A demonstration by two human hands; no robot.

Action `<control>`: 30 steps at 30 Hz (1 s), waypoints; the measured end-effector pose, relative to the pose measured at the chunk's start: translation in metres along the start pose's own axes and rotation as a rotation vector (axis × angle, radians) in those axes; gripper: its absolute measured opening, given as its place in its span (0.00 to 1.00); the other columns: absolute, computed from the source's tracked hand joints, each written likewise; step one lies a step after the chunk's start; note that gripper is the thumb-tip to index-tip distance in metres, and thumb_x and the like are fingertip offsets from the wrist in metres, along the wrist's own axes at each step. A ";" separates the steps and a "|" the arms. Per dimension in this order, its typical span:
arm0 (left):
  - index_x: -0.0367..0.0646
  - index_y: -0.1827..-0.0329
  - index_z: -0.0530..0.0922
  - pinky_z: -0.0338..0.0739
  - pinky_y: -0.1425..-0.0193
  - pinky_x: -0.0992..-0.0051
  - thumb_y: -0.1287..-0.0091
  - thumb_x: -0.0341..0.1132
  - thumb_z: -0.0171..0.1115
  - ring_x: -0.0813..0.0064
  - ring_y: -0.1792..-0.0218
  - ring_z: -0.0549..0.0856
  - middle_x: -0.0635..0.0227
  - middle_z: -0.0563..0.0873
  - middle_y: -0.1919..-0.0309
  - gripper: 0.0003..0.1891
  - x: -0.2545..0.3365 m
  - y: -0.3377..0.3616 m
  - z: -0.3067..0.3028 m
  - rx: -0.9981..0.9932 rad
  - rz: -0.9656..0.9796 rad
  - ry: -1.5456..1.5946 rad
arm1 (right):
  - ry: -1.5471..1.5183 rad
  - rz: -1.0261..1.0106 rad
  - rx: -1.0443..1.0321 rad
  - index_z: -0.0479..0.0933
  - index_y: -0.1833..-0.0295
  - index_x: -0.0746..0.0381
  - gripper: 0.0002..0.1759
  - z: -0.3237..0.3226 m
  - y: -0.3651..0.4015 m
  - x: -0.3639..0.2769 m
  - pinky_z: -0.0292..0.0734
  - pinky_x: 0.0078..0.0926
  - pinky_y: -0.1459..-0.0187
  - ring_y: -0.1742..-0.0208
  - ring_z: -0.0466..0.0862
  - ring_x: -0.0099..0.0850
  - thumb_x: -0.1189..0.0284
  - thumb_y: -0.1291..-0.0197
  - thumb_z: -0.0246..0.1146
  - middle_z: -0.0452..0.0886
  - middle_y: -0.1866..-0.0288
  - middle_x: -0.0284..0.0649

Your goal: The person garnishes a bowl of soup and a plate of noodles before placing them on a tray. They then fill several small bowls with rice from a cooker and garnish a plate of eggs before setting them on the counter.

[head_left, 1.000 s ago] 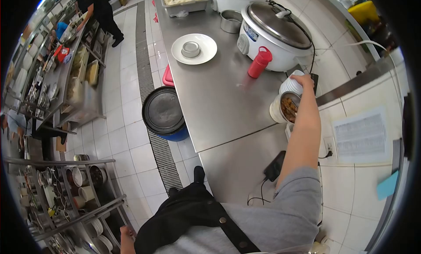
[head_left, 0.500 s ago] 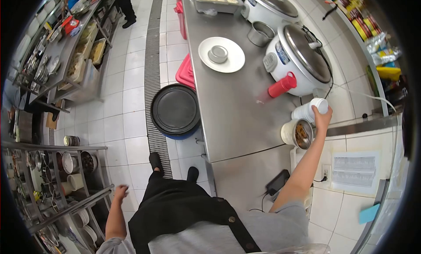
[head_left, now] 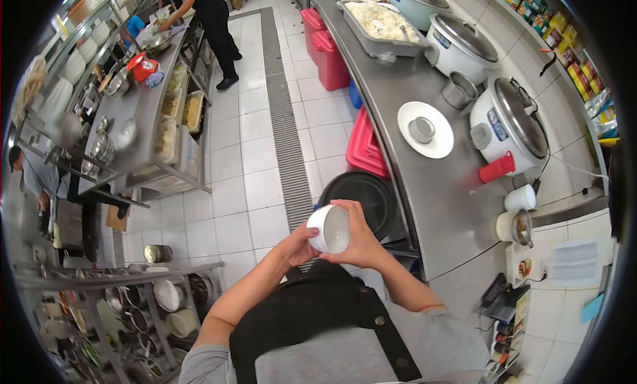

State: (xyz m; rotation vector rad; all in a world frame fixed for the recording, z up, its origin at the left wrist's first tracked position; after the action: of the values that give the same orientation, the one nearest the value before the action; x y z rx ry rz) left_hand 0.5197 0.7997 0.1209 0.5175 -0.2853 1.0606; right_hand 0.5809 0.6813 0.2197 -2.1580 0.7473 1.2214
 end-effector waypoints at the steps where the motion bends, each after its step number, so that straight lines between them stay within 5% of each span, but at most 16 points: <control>1: 0.48 0.18 0.58 0.83 0.34 0.55 0.37 0.45 0.74 0.59 0.30 0.78 0.59 0.74 0.29 0.47 0.014 0.006 -0.016 0.008 -0.027 -0.017 | -0.013 0.000 -0.005 0.60 0.24 0.64 0.60 0.014 -0.015 -0.002 0.67 0.44 0.27 0.27 0.69 0.49 0.63 0.64 0.85 0.64 0.31 0.50; 5: 0.44 0.19 0.58 0.82 0.31 0.56 0.43 0.48 0.76 0.56 0.31 0.80 0.56 0.75 0.30 0.51 0.077 0.005 -0.049 0.051 -0.055 -0.070 | -0.059 0.013 -0.045 0.59 0.25 0.64 0.63 0.036 -0.076 0.012 0.67 0.44 0.27 0.26 0.68 0.49 0.59 0.66 0.87 0.62 0.30 0.51; 6: 0.46 0.19 0.59 0.82 0.32 0.51 0.46 0.51 0.77 0.54 0.31 0.79 0.55 0.75 0.29 0.53 0.088 -0.004 -0.069 0.056 -0.053 -0.057 | -0.103 0.003 -0.050 0.57 0.24 0.62 0.59 0.031 -0.093 0.015 0.70 0.45 0.29 0.26 0.69 0.47 0.63 0.60 0.85 0.64 0.30 0.50; 9: 0.48 0.18 0.59 0.83 0.35 0.43 0.48 0.53 0.77 0.46 0.31 0.78 0.51 0.74 0.29 0.54 0.141 -0.032 -0.082 -0.008 -0.047 0.063 | -0.785 0.350 0.006 0.59 0.23 0.62 0.54 0.030 -0.146 0.085 0.68 0.43 0.28 0.26 0.69 0.43 0.65 0.53 0.83 0.67 0.30 0.48; 11: 0.54 0.18 0.59 0.84 0.38 0.38 0.49 0.53 0.80 0.38 0.31 0.77 0.44 0.70 0.26 0.55 0.185 -0.057 -0.089 -0.097 -0.023 0.059 | -0.576 0.326 0.192 0.61 0.23 0.62 0.50 -0.010 -0.193 0.148 0.67 0.42 0.27 0.27 0.70 0.41 0.66 0.48 0.81 0.69 0.29 0.48; 13: 0.55 0.19 0.61 0.83 0.36 0.40 0.47 0.52 0.81 0.38 0.30 0.76 0.43 0.67 0.25 0.53 0.225 -0.070 -0.105 -0.161 -0.008 0.073 | 0.103 0.322 0.429 0.63 0.25 0.65 0.55 -0.074 -0.237 0.195 0.68 0.42 0.28 0.27 0.71 0.50 0.61 0.56 0.84 0.69 0.31 0.55; 16: 0.57 0.18 0.59 0.85 0.40 0.39 0.46 0.57 0.82 0.33 0.31 0.75 0.39 0.66 0.24 0.55 0.288 -0.081 -0.151 -0.118 0.032 0.044 | 0.517 0.474 0.724 0.65 0.27 0.66 0.58 -0.148 -0.289 0.285 0.71 0.47 0.30 0.33 0.73 0.57 0.63 0.67 0.84 0.68 0.34 0.59; 18: 0.56 0.17 0.58 0.85 0.42 0.37 0.45 0.59 0.81 0.31 0.31 0.74 0.38 0.66 0.25 0.56 0.325 -0.090 -0.174 -0.050 0.044 0.058 | 0.605 0.791 0.729 0.63 0.23 0.61 0.61 -0.197 -0.317 0.330 0.71 0.50 0.28 0.28 0.69 0.56 0.61 0.66 0.84 0.66 0.31 0.57; 24: 0.54 0.16 0.56 0.83 0.42 0.31 0.45 0.64 0.78 0.27 0.30 0.71 0.34 0.66 0.26 0.57 0.437 -0.166 -0.225 0.041 0.064 0.177 | 0.563 1.250 0.716 0.61 0.22 0.55 0.61 -0.304 -0.383 0.422 0.74 0.58 0.30 0.23 0.62 0.55 0.61 0.64 0.85 0.58 0.23 0.53; 27: 0.54 0.16 0.56 0.83 0.42 0.31 0.44 0.64 0.77 0.26 0.29 0.71 0.33 0.65 0.25 0.56 0.479 -0.224 -0.237 -0.019 0.081 0.189 | 0.515 1.353 0.835 0.59 0.21 0.55 0.62 -0.354 -0.400 0.464 0.73 0.57 0.29 0.21 0.60 0.56 0.58 0.62 0.86 0.56 0.20 0.52; 30: 0.56 0.16 0.56 0.84 0.42 0.31 0.42 0.67 0.74 0.27 0.29 0.70 0.33 0.64 0.25 0.55 0.511 -0.292 -0.257 -0.044 -0.013 0.275 | 0.646 1.157 1.145 0.55 0.18 0.54 0.66 -0.388 -0.407 0.497 0.69 0.58 0.28 0.19 0.57 0.57 0.52 0.60 0.86 0.53 0.18 0.52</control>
State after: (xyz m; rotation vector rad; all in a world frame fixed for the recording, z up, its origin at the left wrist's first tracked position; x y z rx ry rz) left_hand 1.0108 1.2090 0.0624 0.3284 -0.0627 1.0960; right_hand 1.3021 0.6001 0.0289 -0.9833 2.3999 0.1684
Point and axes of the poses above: each hand's wrist, its own y-axis away from the middle knuckle, its own z-axis out of the palm, x = y × z, the point moved 7 cm from there along -y, towards the middle knuckle
